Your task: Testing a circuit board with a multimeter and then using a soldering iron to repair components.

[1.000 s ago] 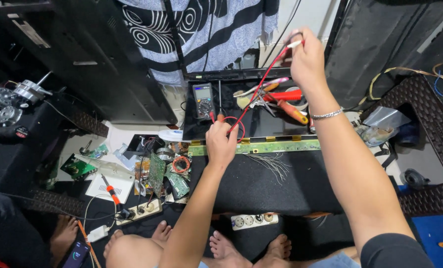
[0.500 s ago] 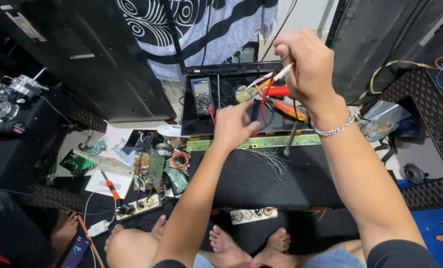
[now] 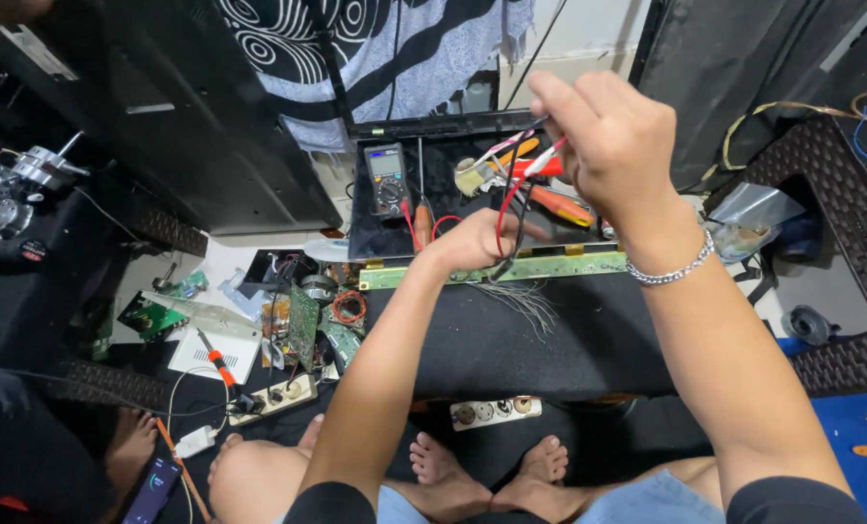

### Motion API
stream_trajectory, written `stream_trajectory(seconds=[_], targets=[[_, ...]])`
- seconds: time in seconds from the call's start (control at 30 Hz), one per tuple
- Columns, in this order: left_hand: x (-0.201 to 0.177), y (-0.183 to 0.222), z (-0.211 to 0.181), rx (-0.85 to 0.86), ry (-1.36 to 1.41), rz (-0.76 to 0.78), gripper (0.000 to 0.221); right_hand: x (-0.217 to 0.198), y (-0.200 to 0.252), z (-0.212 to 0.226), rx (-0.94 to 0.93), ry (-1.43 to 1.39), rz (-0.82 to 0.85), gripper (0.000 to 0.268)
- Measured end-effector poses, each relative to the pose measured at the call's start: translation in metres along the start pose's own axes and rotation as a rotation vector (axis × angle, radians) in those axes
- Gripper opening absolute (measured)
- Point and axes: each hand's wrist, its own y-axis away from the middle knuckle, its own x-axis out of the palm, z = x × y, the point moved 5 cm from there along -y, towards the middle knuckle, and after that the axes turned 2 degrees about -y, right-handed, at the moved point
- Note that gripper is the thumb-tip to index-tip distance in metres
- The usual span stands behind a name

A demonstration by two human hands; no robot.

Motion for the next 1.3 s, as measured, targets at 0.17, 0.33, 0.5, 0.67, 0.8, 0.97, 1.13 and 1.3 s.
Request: stream_trajectory(seconds=[0.17, 0.33, 0.5, 0.67, 0.8, 0.97, 1.13, 1.3], targets=[[-0.004, 0.002, -0.001, -0.139, 0.005, -0.019, 0.054, 0.000, 0.006, -0.004, 0.037, 0.092, 0.038, 0.036], [0.006, -0.002, 0.001, -0.119, 0.014, 0.007, 0.047, -0.006, 0.012, 0.001, 0.041, 0.081, 0.040, 0.026], [0.016, -0.005, -0.005, -0.040, -0.572, -0.083, 0.037, -0.022, 0.019, 0.011, 0.006, -0.091, 0.008, 0.020], [-0.001, 0.004, -0.005, 0.184, -0.135, -0.589, 0.025, -0.027, 0.063, 0.006, 0.066, -0.256, -0.003, 0.027], [-0.032, 0.051, -0.032, 0.465, -0.013, -1.214, 0.031, 0.006, 0.146, 0.003, -0.056, -0.347, -0.045, 0.055], [-0.038, 0.127, -0.007, 0.522, 0.086, -1.451, 0.034, 0.023, 0.184, 0.027, -0.113, -0.322, 0.217, 0.037], [-0.025, 0.189, 0.050, 0.367, -0.115, -1.530, 0.028, 0.053, 0.239, -0.031, 0.065, -0.171, 0.126, 0.024], [-0.010, 0.194, 0.113, 0.101, 0.167, -1.454, 0.014, 0.086, 0.225, -0.037, 0.883, -0.640, -0.029, 0.044]])
